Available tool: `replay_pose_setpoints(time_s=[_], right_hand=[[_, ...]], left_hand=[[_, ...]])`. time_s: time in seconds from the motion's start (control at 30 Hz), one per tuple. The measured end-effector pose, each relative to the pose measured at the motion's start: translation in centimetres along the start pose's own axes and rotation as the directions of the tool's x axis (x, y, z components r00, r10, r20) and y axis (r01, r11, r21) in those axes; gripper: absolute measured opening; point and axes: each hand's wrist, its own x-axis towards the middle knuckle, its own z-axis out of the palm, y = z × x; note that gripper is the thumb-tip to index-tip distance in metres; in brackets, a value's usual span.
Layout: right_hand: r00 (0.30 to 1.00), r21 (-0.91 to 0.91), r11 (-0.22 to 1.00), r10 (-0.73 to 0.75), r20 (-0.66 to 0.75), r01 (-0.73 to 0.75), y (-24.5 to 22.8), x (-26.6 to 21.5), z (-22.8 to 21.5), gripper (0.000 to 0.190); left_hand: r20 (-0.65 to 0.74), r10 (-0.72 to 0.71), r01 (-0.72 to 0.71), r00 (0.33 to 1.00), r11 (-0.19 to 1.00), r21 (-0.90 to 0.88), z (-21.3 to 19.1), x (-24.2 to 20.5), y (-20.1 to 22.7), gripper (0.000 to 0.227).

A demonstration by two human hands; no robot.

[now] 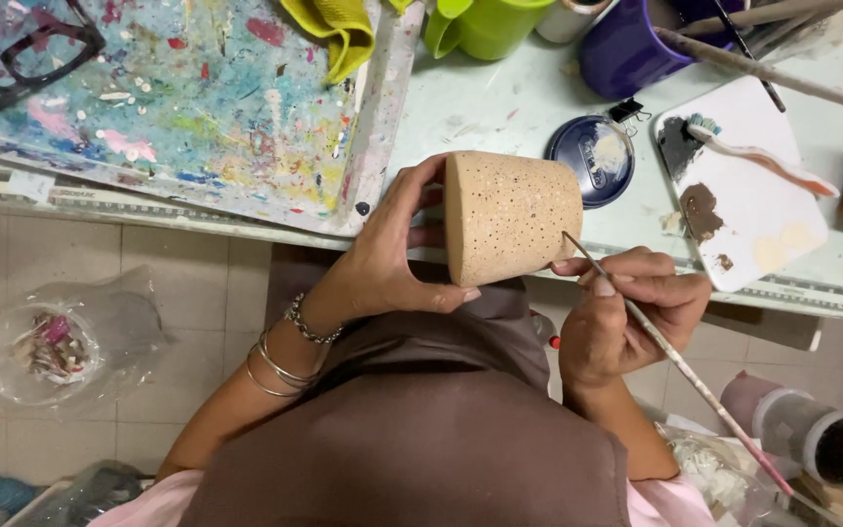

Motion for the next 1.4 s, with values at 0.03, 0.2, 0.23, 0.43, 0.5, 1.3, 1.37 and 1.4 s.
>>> replay_pose_setpoints(time_s=[0.03, 0.2, 0.23, 0.43, 0.5, 1.3, 1.37, 1.4], right_hand=[[1.0, 0.004, 1.0, 0.003, 0.0, -0.003, 0.09, -0.08, -0.12, 0.016], [1.0, 0.014, 1.0, 0.013, 0.005, -0.013, 0.02, -0.08, -0.16, 0.015], [1.0, 0.014, 1.0, 0.011, 0.013, -0.011, 0.04, -0.07, -0.2, 0.015], [1.0, 0.015, 1.0, -0.001, 0.002, 0.001, -0.19, 0.16, 0.09, 0.016], [1.0, 0.032, 0.999, -0.017, -0.012, 0.017, -0.28, 0.19, 0.18, 0.017], [0.998, 0.054, 0.997, -0.051, -0.024, 0.053, 0.26, 0.1, 0.0, 0.011], [0.999, 0.054, 0.999, -0.007, -0.035, 0.008, 0.11, -0.08, -0.11, 0.014], [0.999, 0.054, 0.999, -0.006, -0.035, 0.008, 0.11, -0.07, -0.1, 0.014]], left_hand=[[0.002, -0.005, 0.005, 1.0, 1.0, 0.004, -0.01, -0.02, 0.06, 0.103], [-0.011, 0.016, -0.017, 1.0, 1.0, -0.018, 0.17, -0.05, -0.27, 0.103], [-0.008, 0.009, -0.009, 1.0, 1.0, -0.028, 0.16, -0.04, -0.15, 0.102], [-0.005, -0.004, 0.004, 1.0, 1.0, -0.018, 0.18, 0.02, -0.1, 0.103], [-0.001, -0.011, 0.011, 1.0, 0.999, -0.031, 0.19, 0.05, 0.1, 0.101], [-0.018, -0.013, 0.011, 1.0, 0.996, -0.091, 0.36, 0.1, -0.02, 0.101], [-0.013, 0.007, -0.008, 1.0, 0.996, -0.094, 0.38, 0.07, -0.18, 0.101], [-0.013, 0.006, -0.007, 1.0, 0.996, -0.094, 0.4, 0.03, -0.23, 0.101]])
